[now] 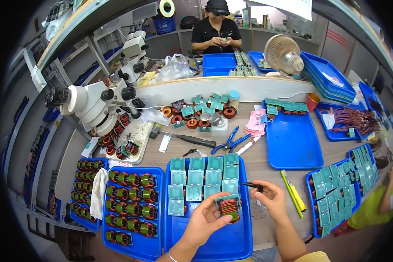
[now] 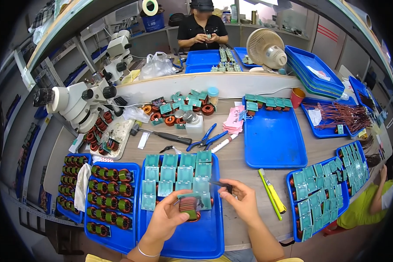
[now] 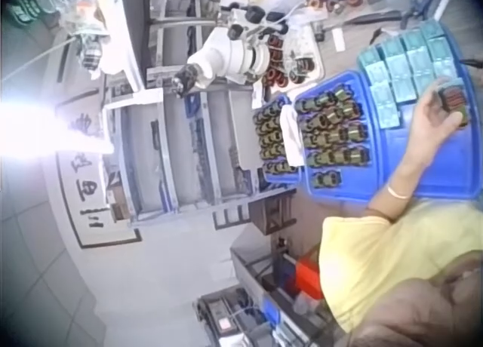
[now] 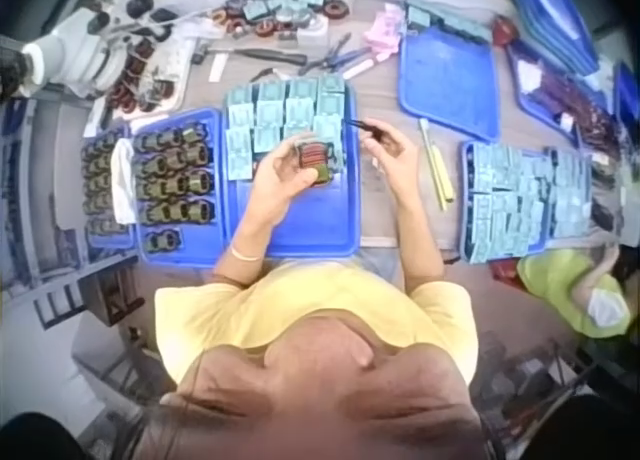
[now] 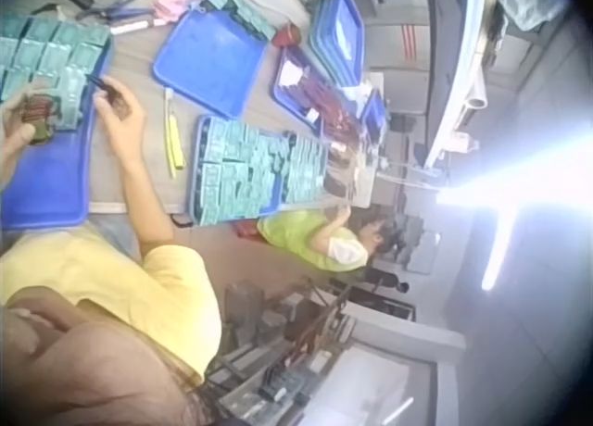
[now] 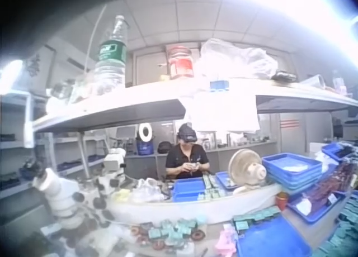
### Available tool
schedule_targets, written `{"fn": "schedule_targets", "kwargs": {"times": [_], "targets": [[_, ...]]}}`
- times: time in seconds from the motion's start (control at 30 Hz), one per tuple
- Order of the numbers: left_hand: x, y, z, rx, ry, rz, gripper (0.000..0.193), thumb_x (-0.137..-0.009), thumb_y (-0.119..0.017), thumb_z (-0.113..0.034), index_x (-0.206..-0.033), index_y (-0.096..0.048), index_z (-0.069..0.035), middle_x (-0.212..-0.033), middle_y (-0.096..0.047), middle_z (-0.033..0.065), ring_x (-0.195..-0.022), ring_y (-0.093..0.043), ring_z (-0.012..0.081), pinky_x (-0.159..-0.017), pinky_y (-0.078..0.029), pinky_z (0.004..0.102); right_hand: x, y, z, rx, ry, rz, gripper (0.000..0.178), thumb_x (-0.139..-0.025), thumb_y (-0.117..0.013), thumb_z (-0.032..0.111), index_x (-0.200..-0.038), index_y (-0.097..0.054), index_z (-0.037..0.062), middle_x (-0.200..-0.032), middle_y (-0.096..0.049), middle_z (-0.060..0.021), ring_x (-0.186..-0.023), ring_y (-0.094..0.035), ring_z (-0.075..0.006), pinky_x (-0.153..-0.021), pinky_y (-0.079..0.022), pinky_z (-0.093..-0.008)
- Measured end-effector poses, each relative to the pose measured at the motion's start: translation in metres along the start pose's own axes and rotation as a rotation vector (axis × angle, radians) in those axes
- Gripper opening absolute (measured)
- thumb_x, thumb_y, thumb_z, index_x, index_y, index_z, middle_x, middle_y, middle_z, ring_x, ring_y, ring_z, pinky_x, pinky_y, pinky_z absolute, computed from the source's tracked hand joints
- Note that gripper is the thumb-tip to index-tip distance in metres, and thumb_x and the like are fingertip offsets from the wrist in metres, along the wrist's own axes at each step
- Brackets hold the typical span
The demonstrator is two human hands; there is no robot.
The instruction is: The recorder is assembling and inspecting toroidal inductors at an electronics workbench.
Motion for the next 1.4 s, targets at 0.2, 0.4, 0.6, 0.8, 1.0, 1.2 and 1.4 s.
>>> {"fn": "schedule_targets", "kwargs": {"times": [0.2, 0.4, 0.6, 0.8, 1.0, 1.2, 1.4], "targets": [[0.000, 0.004, 0.003, -0.050, -0.025, -0.019, 0.054, -0.076, -0.066, 0.006, -0.124, -0.042, 0.002, -0.114, -0.051, 0.0112, -0.108, -0.051, 0.0177, -0.092, -0.043, 0.0301, -0.002, -0.001, -0.011, -0.046, -0.064, -0.011, 0.031, -0.081, -0.060, -0.002, -0.111, -0.056, -0.0052, -0.090, -0.063, -0.0086, -0.082, -0.059, -0.0127, -0.075, -0.048, -0.0243], [0.007, 0.008, 0.002, -0.196, -0.133, -0.076, 0.055, -0.074, -0.070, 0.003, -0.122, -0.045, 0.000, -0.114, -0.050, 0.0094, -0.107, -0.051, 0.0168, -0.093, -0.043, 0.0304, 0.003, 0.002, -0.023, -0.005, -0.051, -0.019, 0.030, -0.082, -0.060, -0.001, -0.111, -0.056, -0.0055, -0.090, -0.063, -0.0090, -0.079, -0.060, -0.0129, -0.072, -0.049, -0.0240], [0.007, 0.007, -0.006, -0.286, -0.264, -0.036, 0.056, -0.069, -0.073, 0.003, -0.120, -0.049, 0.000, -0.113, -0.046, 0.0069, -0.108, -0.048, 0.0167, -0.092, -0.041, 0.0299, 0.004, 0.001, -0.008, 0.201, 0.056, -0.050, 0.029, -0.081, -0.060, 0.002, -0.109, -0.057, -0.0048, -0.090, -0.062, -0.0095, -0.081, -0.059, -0.0136, -0.073, -0.048, -0.0246], [0.001, 0.004, -0.017, -0.349, -0.286, -0.022, 0.058, -0.068, -0.075, 0.000, -0.121, -0.050, -0.003, -0.112, -0.047, 0.0069, -0.107, -0.049, 0.0176, -0.091, -0.041, 0.0297, -0.005, -0.002, -0.007, 0.128, 0.014, -0.066, 0.031, -0.080, -0.057, -0.001, -0.111, -0.056, -0.0048, -0.088, -0.060, -0.0068, -0.081, -0.056, -0.0121, -0.072, -0.047, -0.0240], [0.005, 0.001, -0.017, -0.514, -0.319, -0.030, 0.059, -0.064, -0.078, -0.006, -0.117, -0.054, -0.005, -0.110, -0.051, 0.0090, -0.105, -0.050, 0.0206, -0.090, -0.041, 0.0305, 0.004, -0.008, 0.002, 0.187, 0.046, -0.066, 0.037, -0.078, -0.057, -0.001, -0.115, -0.053, -0.0051, -0.090, -0.059, -0.0082, -0.083, -0.056, -0.0133, -0.076, -0.045, -0.0242], [0.007, 0.001, -0.017, -0.582, -0.334, -0.063, 0.058, -0.063, -0.078, -0.006, -0.116, -0.054, -0.004, -0.110, -0.053, 0.0105, -0.105, -0.052, 0.0219, -0.090, -0.041, 0.0311, 0.013, -0.009, 0.012, 0.121, 0.118, -0.042, 0.048, -0.075, -0.059, 0.006, -0.119, -0.048, -0.0090, -0.093, -0.058, -0.0110, -0.086, -0.055, -0.0166, -0.076, -0.044, -0.0269], [0.007, 0.001, -0.018, -0.604, -0.359, -0.071, 0.058, -0.063, -0.078, -0.005, -0.115, -0.055, -0.004, -0.112, -0.054, 0.0113, -0.107, -0.051, 0.0228, -0.093, -0.039, 0.0320, 0.015, -0.010, 0.013, 0.095, 0.144, 0.047, 0.052, -0.072, -0.066, 0.002, -0.120, -0.048, -0.0074, -0.103, -0.056, -0.0125, -0.094, -0.055, -0.0177, -0.082, -0.043, -0.0284]]}}
Point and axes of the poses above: each hand's wrist, its own x-axis away from the middle knuckle, its own y-axis out of the back of the hand, z = x × y, the point moved 8 cm from there along -x, towards the middle knuckle
